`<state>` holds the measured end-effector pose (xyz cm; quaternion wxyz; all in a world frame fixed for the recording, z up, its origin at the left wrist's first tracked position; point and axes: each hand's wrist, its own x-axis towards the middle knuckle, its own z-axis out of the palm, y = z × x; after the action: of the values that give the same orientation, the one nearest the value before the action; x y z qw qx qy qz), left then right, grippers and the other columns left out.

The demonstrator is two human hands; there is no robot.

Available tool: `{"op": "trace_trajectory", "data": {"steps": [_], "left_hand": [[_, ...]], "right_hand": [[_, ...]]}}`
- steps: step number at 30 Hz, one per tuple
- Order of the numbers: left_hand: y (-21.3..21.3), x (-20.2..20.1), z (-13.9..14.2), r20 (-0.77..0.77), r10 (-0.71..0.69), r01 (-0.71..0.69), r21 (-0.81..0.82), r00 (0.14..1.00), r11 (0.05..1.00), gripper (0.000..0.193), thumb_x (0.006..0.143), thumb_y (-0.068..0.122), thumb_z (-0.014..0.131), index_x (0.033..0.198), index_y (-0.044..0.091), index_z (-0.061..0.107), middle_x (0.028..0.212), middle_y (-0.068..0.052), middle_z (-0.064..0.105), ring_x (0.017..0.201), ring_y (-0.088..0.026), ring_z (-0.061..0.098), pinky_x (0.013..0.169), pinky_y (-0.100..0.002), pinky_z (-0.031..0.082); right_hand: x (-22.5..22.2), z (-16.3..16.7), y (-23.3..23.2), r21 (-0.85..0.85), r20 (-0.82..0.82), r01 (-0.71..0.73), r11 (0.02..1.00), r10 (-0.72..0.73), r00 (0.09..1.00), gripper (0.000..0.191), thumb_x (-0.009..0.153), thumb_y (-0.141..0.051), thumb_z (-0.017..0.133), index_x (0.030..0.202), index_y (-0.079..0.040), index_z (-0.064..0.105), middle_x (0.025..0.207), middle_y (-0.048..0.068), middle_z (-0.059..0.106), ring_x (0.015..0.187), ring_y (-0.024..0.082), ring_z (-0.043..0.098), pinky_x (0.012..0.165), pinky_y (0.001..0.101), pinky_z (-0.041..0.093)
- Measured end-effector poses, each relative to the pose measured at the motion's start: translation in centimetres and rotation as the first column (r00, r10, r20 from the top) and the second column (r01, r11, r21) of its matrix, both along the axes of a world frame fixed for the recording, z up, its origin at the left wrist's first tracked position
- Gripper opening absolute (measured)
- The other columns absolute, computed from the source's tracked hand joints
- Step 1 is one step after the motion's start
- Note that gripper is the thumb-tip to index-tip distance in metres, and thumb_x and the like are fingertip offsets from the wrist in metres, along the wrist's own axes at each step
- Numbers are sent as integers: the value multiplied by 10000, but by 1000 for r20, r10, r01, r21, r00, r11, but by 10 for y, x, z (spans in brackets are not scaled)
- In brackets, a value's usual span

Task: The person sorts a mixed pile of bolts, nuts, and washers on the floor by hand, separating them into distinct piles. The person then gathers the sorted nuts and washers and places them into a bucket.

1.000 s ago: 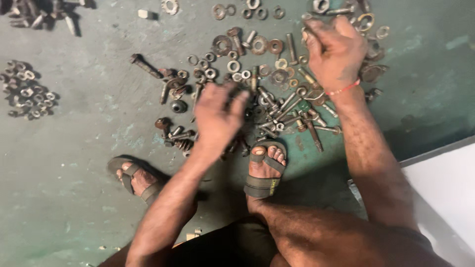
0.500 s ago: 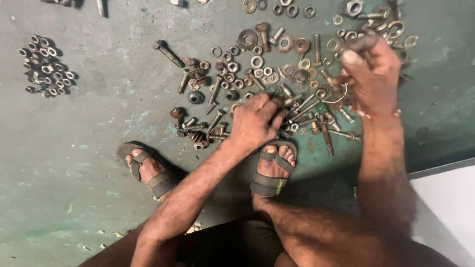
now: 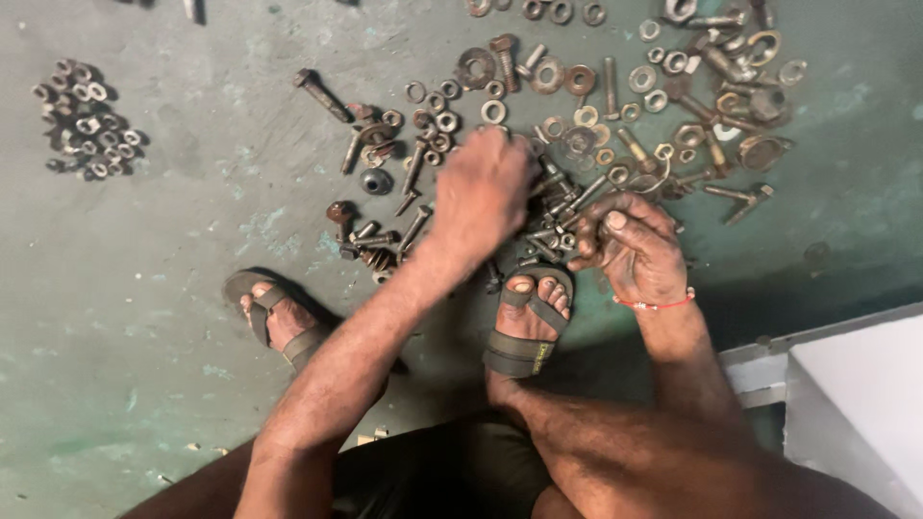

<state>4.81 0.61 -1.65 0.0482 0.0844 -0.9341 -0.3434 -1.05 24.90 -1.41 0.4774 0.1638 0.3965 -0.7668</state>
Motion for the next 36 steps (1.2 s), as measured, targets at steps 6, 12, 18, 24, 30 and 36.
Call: {"op": "trace_trajectory", "data": {"steps": [6, 12, 18, 24, 30, 36], "left_hand": [[17, 53, 19, 41, 41, -46, 148, 998, 988, 287, 907, 141, 750, 1156, 50, 639, 989, -104, 556, 883, -308, 600, 708, -434, 512], [-19, 58, 15, 56, 136, -138, 43, 989, 989, 305, 876, 178, 790, 1130, 61, 666, 905, -116, 552, 797, -320, 572, 610, -441, 461], [-85, 35, 9, -41, 307, -310, -124, 951, 943, 213, 926, 156, 783, 1110, 86, 703, 930, -104, 539, 877, -309, 582, 727, -452, 491], [-91, 26, -1, 20, 258, -252, -138, 966, 958, 140, 934, 126, 764, 1062, 84, 726, 965, -99, 566, 929, -307, 599, 769, -445, 512], [-135, 60, 19, 209, 496, -486, 690, 843, 536, 134, 1086, 162, 665, 1092, 28, 677, 1101, -86, 683, 882, -177, 565, 804, -351, 515], [-137, 91, 36, 379, 445, -319, 925, 811, -207, 223, 1063, 250, 648, 1125, 36, 641, 1108, -116, 647, 962, -219, 672, 849, -410, 615]], "right_hand": [[-3, 3, -15, 313, -248, 10, 950, 72, 966, 303, 1096, -238, 613, 1281, 2, 635, 832, 42, 595, 670, 120, 567, 626, 364, 614], [-8, 9, -26, 236, -257, 44, 971, 18, 966, 362, 1149, -296, 592, 1321, 14, 667, 668, 45, 580, 582, 106, 524, 552, 302, 551], [1, 7, -35, 160, -200, -36, 986, 68, 977, 340, 1052, -130, 642, 1371, -17, 602, 930, 107, 698, 763, 143, 657, 738, 378, 654], [18, -3, -26, 193, -219, -12, 981, 55, 974, 223, 1076, -55, 639, 1283, 23, 670, 965, 80, 678, 794, 120, 640, 733, 370, 648], [18, 7, -34, 491, -392, -75, 868, 298, 870, 189, 1029, -34, 632, 1207, 15, 670, 998, 57, 703, 807, 99, 677, 725, 313, 652], [5, 24, -108, 628, -724, -66, 775, 614, 315, 213, 985, 8, 774, 1192, -41, 750, 929, 47, 677, 737, 138, 583, 611, 315, 455]]}}
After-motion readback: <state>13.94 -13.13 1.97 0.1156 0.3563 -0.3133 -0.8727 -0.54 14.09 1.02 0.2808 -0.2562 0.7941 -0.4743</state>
